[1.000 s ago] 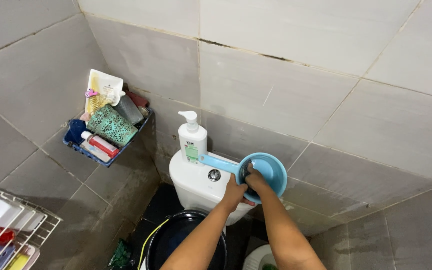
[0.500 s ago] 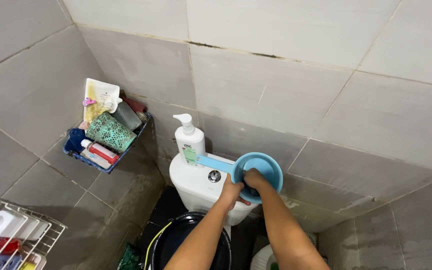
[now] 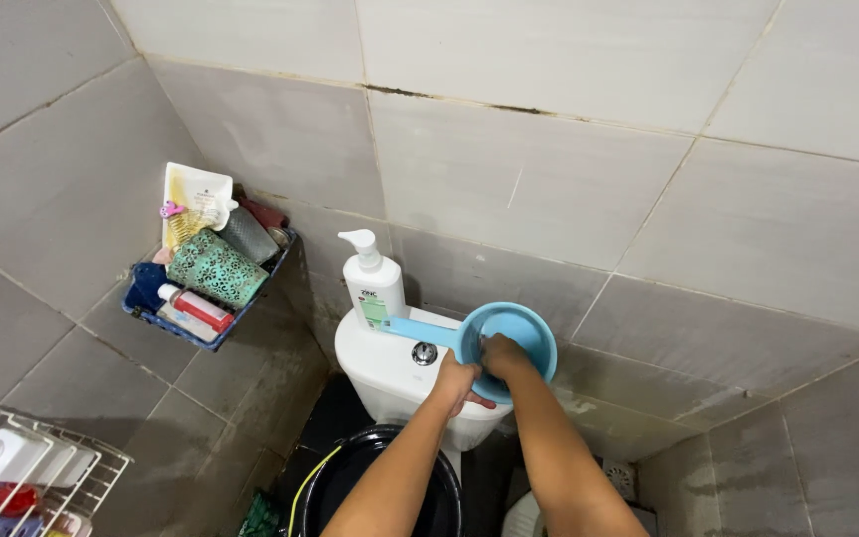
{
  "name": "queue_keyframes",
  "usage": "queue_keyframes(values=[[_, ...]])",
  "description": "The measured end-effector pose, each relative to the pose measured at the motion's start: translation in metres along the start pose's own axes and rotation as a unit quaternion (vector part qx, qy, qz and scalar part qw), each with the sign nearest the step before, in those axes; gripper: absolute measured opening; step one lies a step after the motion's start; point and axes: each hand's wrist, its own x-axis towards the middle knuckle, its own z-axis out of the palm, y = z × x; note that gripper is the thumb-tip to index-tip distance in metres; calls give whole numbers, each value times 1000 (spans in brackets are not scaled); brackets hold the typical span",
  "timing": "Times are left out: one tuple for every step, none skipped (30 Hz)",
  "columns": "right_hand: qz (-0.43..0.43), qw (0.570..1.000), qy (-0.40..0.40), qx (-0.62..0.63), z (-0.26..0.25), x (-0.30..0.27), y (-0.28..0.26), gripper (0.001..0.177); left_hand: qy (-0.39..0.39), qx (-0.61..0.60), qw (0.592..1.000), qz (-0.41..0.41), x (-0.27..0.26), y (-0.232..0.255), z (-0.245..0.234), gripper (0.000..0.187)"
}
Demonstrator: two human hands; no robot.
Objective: The person scrubs a blue cloth in a black bucket of soapy water, then uses a blue plastic scoop to repeatedly transfer water from a large grey basin into the bucket. They then use a steel wool pad to scrub the inside of the scoop over the bucket.
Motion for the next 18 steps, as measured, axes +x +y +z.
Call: queue_keyframes(values=[[13,996,-52,-73,-12,-8,-13,34,7,-2,1000,-7,6,-1,0,65],[26,983,-104,-146,-24,-16,-26,33,15,-4,1000,-14,11,-2,-1,62],[27,983,-105,-147,-18,-11,-19,33,15,-5,1000,-15,5,0,3,62],[28,978,-118,-169,-12,-7,-12,33,15,-11,1000,-8,-2,3,7,63],[26,973,-129,-191,-8,1,-8,35,16,-18,1000,1,-7,9,10,64],[24,973,-129,-192,-11,3,-11,35,17,-18,1000,3,-4,11,9,64],[44,979,-120,-162,-11,2,-12,35,16,-17,1000,0,-2,9,8,64],[65,983,-110,-131,-11,1,-12,35,14,-15,1000,-3,-1,6,7,65],[65,983,-111,-132,-10,2,-9,35,14,-16,1000,-4,1,3,6,65],[88,986,-108,-86,-8,3,-5,34,5,-14,1000,1,3,-1,5,64],[109,988,-104,-41,-7,4,-3,35,-4,-12,1000,8,4,-5,4,63],[109,988,-104,-43,6,7,10,35,-4,-14,1000,8,0,-12,0,63],[106,989,-99,-29,13,14,20,34,-3,-4,1000,10,-1,-15,-1,64],[103,990,-94,-15,21,21,31,35,-2,5,1000,11,-4,-18,-1,66],[102,990,-92,-16,22,19,35,35,-4,5,1000,13,-12,-16,-2,66],[75,992,-96,-40,24,17,40,33,-17,-1,1000,18,-20,-15,-2,63],[47,992,-101,-64,28,13,44,31,-28,-7,999,21,-31,-14,-5,61],[46,992,-101,-65,21,1,33,31,-28,-7,999,22,-37,-14,-7,61]])
